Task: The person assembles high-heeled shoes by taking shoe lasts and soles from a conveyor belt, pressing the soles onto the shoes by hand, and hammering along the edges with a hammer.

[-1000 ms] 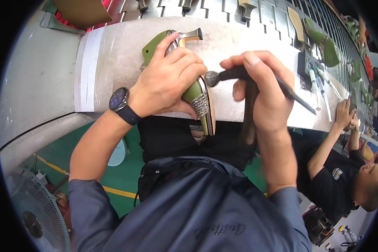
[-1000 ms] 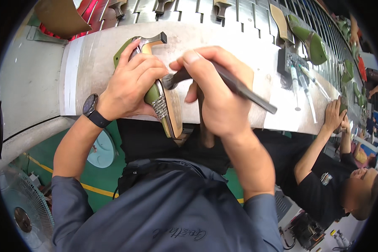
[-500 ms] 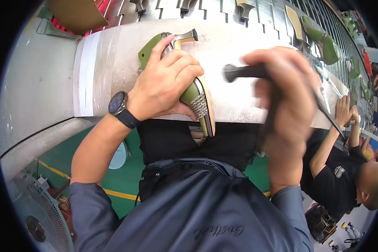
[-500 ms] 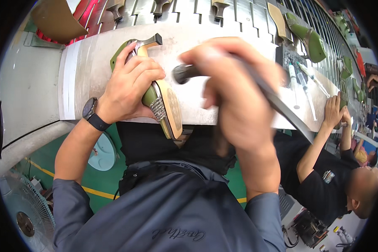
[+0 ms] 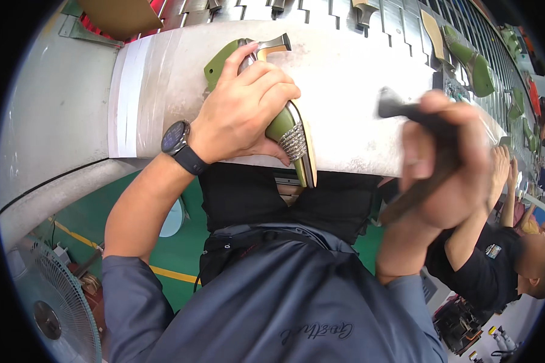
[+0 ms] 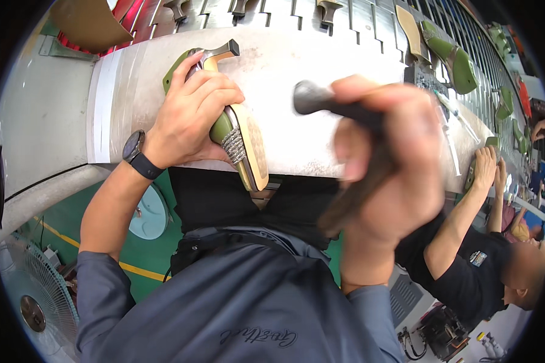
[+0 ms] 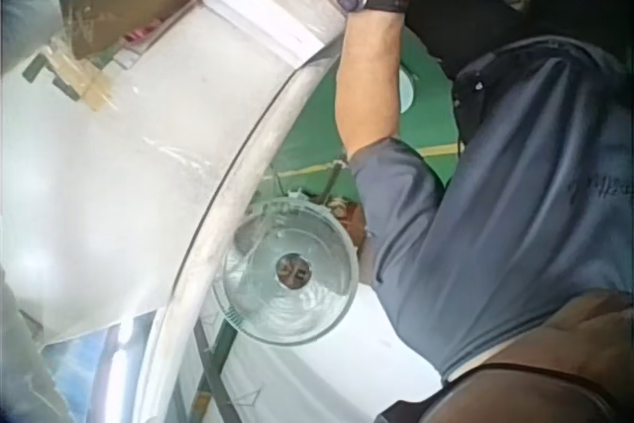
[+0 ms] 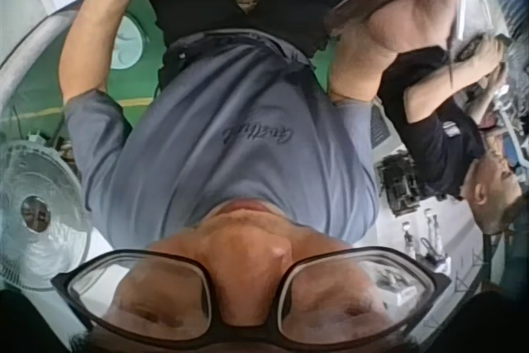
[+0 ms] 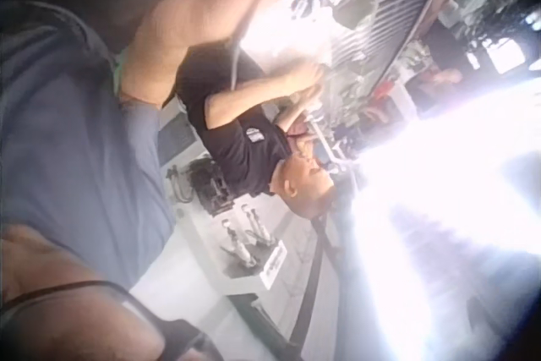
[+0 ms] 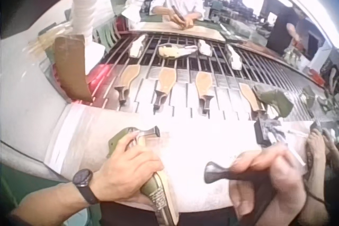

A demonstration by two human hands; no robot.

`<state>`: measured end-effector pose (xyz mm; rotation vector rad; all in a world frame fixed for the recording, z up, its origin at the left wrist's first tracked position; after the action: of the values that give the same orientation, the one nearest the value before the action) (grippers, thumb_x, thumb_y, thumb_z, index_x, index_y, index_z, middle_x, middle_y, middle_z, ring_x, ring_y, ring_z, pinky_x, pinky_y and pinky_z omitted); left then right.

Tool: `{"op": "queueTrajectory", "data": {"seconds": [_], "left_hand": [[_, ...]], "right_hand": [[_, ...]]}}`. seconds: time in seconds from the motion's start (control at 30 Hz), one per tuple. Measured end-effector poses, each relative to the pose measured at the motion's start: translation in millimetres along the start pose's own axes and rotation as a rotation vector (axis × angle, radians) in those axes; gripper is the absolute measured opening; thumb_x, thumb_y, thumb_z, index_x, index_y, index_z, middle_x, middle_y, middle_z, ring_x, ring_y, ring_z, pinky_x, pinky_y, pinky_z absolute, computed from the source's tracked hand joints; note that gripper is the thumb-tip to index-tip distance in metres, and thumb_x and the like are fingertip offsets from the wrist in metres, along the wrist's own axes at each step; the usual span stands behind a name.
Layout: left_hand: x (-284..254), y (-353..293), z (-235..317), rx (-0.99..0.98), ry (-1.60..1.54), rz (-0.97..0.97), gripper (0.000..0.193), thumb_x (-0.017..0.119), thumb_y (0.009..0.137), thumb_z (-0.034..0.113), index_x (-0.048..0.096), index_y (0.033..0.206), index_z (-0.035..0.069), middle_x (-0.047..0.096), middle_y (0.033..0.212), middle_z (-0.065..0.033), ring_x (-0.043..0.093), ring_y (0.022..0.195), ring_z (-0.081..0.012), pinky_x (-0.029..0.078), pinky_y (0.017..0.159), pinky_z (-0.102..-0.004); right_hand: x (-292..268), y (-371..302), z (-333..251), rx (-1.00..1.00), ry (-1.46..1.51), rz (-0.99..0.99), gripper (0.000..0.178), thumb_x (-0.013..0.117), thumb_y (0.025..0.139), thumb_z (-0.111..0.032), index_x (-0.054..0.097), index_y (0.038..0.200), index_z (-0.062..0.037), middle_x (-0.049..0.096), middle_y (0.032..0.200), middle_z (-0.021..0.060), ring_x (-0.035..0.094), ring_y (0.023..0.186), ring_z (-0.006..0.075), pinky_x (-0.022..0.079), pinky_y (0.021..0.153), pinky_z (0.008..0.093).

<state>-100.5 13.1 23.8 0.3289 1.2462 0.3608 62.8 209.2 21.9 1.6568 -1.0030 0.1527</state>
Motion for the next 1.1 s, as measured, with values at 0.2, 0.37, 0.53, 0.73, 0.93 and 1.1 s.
{"op": "queueTrajectory", "data": {"seconds": [0.2,0.37,0.53,0.73,0.93,1.1], "left_hand": [[-4.3,-5.9,1.4,0.010,0.036,0.015,0.087,0.094,0.045,0.053,0.064,0.116,0.011,0.067,0.111,-0.0027,0.064,0.114,-0.0252,0.030,0.122,-0.0569],[-15.8,1.4,0.9,-0.094,-0.086,0.200,0.079,0.099,0.051,0.033,0.064,0.118,0.010,0.069,0.115,-0.0081,0.065,0.113,-0.0315,0.028,0.122,-0.0594],[-29.6,10.7,26.6,-0.583,-1.600,0.606,0.077,0.060,0.098,0.069,0.055,0.144,0.007,0.064,0.137,-0.0139,0.067,0.117,-0.0239,0.059,0.098,-0.0394],[-12.0,35.6,46.8,-0.675,-1.366,0.324,0.072,0.042,0.111,0.057,0.037,0.159,0.004,0.043,0.162,-0.0127,0.043,0.149,-0.0276,0.034,0.122,-0.0448],[12.4,-5.8,38.8,-0.571,-0.504,0.223,0.023,0.071,0.098,0.012,0.070,0.117,-0.001,0.074,0.102,-0.0176,0.073,0.091,-0.0321,0.056,0.081,-0.0384],[17.1,-42.3,39.6,-0.408,-0.148,0.276,0.009,0.071,0.090,0.002,0.071,0.099,0.004,0.064,0.077,-0.0146,0.062,0.065,-0.0367,0.048,0.059,-0.0464]], "right_hand": [[58.0,33.6,0.0,0.620,-0.927,0.801,0.012,0.067,0.095,-0.006,0.069,0.101,0.0033,0.078,0.100,0.0129,0.059,0.064,0.0074,0.050,0.059,0.0243],[24.3,6.7,-35.9,0.767,-2.287,0.280,0.060,0.067,0.078,0.001,0.060,0.138,-0.0031,0.064,0.134,0.0281,0.067,0.110,0.0469,0.055,0.094,0.0490],[65.6,21.5,-17.5,0.404,-2.090,0.019,0.089,0.087,0.070,-0.014,0.052,0.152,-0.0063,0.057,0.146,0.0239,0.054,0.136,0.0420,0.043,0.113,0.0547],[14.8,43.3,22.4,-0.114,-1.708,0.479,0.082,0.082,0.085,-0.008,0.041,0.154,0.0076,0.063,0.134,0.0263,0.066,0.117,0.0396,0.053,0.102,0.0431],[-119.0,132.8,-17.4,0.258,-1.466,1.118,0.064,0.074,0.091,-0.034,0.057,0.138,0.0062,0.073,0.121,0.0241,0.070,0.113,0.0358,0.053,0.098,0.0418],[-161.5,117.8,-19.6,0.727,-1.768,1.048,0.068,0.074,0.089,-0.047,0.062,0.134,0.0029,0.071,0.123,0.0266,0.069,0.116,0.0401,0.051,0.102,0.0441]]}}
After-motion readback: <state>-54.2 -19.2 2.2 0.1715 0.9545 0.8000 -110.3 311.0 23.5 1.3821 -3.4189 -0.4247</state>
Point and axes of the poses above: each hand's wrist, its own y-axis towards the middle knuckle, its own x-axis out of the palm, z = x × y, the point moved 1 cm from there along y, towards the middle knuckle
